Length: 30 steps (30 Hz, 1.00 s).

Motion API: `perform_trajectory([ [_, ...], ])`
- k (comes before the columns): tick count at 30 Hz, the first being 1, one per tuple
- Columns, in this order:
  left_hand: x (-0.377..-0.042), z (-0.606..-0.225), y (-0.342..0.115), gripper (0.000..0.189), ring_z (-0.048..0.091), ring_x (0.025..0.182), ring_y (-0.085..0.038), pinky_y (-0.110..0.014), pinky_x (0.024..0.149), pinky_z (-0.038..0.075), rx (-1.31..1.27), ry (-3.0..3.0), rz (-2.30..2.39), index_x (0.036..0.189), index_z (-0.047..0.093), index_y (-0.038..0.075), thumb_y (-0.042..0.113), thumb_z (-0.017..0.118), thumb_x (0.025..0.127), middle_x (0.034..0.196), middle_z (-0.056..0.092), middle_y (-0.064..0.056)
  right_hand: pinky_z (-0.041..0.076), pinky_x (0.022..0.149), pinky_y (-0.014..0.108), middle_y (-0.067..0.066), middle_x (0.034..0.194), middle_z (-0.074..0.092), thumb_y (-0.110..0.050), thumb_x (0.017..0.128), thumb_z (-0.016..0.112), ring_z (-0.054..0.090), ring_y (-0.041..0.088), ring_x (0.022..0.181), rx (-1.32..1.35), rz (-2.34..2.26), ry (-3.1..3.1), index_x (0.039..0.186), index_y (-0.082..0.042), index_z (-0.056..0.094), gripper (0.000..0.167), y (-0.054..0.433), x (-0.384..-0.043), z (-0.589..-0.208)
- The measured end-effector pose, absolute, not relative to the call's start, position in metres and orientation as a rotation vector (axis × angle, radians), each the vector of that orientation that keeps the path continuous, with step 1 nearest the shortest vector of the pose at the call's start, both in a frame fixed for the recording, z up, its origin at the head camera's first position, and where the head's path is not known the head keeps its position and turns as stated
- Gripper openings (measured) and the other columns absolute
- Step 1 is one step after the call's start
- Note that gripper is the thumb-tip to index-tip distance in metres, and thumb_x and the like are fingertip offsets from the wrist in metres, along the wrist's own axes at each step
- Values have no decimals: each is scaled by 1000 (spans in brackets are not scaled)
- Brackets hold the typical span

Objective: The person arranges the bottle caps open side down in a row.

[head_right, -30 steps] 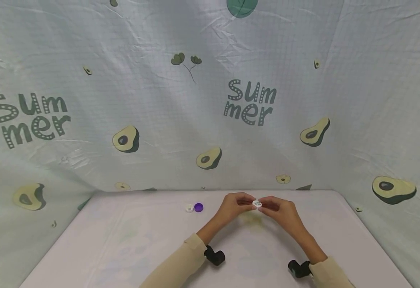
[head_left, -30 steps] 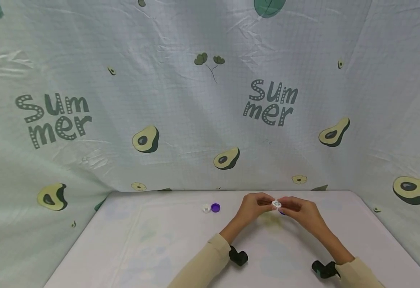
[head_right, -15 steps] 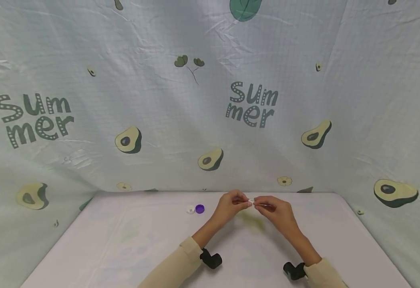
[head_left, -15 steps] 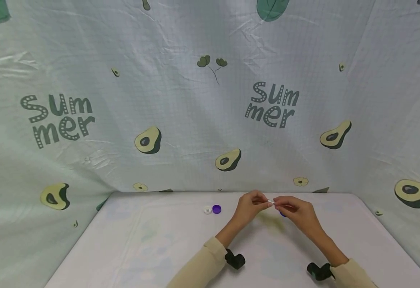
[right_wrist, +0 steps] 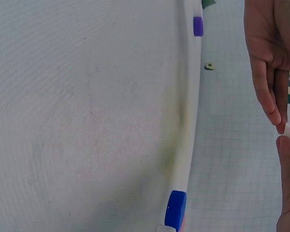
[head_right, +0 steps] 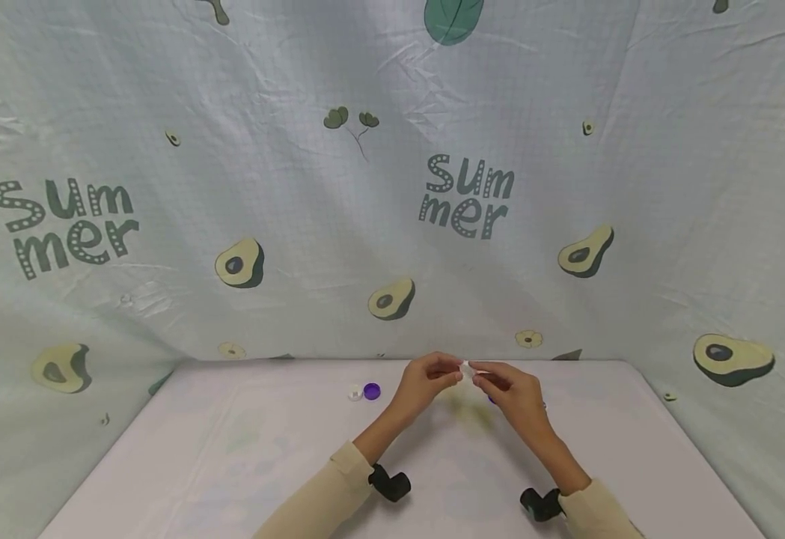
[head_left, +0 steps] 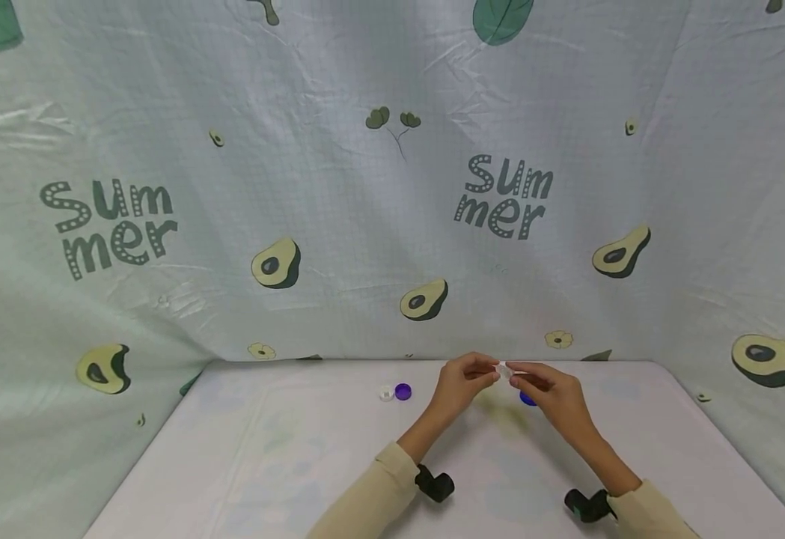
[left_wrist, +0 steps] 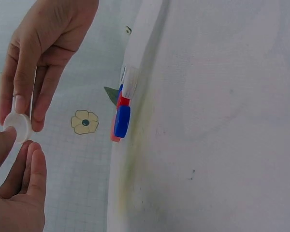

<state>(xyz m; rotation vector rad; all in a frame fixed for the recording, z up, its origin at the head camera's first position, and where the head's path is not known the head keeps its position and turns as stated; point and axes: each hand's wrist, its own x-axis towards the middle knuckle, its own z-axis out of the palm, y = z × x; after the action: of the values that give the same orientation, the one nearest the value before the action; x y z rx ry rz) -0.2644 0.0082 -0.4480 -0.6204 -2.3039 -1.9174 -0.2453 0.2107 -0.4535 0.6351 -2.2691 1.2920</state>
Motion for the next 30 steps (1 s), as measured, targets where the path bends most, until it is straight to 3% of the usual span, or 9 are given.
perform_trajectory([
  [11, -261, -447, 4, 30, 68, 87, -7, -18, 81, 56, -671, -2250, -1826, 119, 74, 7, 6, 77, 89, 98, 74, -7, 54, 75, 12, 18, 116, 71, 5, 86, 76, 75, 24, 93, 624, 1339, -2236, 124, -1, 70, 40, 202, -244, -451],
  [21, -260, -447, -6, 29, 71, 97, -20, -21, 88, 55, -671, -2204, -1809, 117, 75, 4, 5, 78, 88, 108, 73, -11, 56, 79, 16, 15, 118, 72, -1, 88, 76, 73, 8, 97, 658, 1422, -2236, 122, -4, 71, 35, 193, -245, -448],
  [30, -259, -447, -19, 28, 71, 101, -30, -30, 90, 57, -707, -2143, -1825, 115, 74, 1, 1, 78, 86, 109, 73, -13, 55, 80, 15, 20, 111, 73, 3, 89, 74, 73, 35, 98, 600, 1424, -2313, 119, 6, 70, 30, 171, -231, -425],
])
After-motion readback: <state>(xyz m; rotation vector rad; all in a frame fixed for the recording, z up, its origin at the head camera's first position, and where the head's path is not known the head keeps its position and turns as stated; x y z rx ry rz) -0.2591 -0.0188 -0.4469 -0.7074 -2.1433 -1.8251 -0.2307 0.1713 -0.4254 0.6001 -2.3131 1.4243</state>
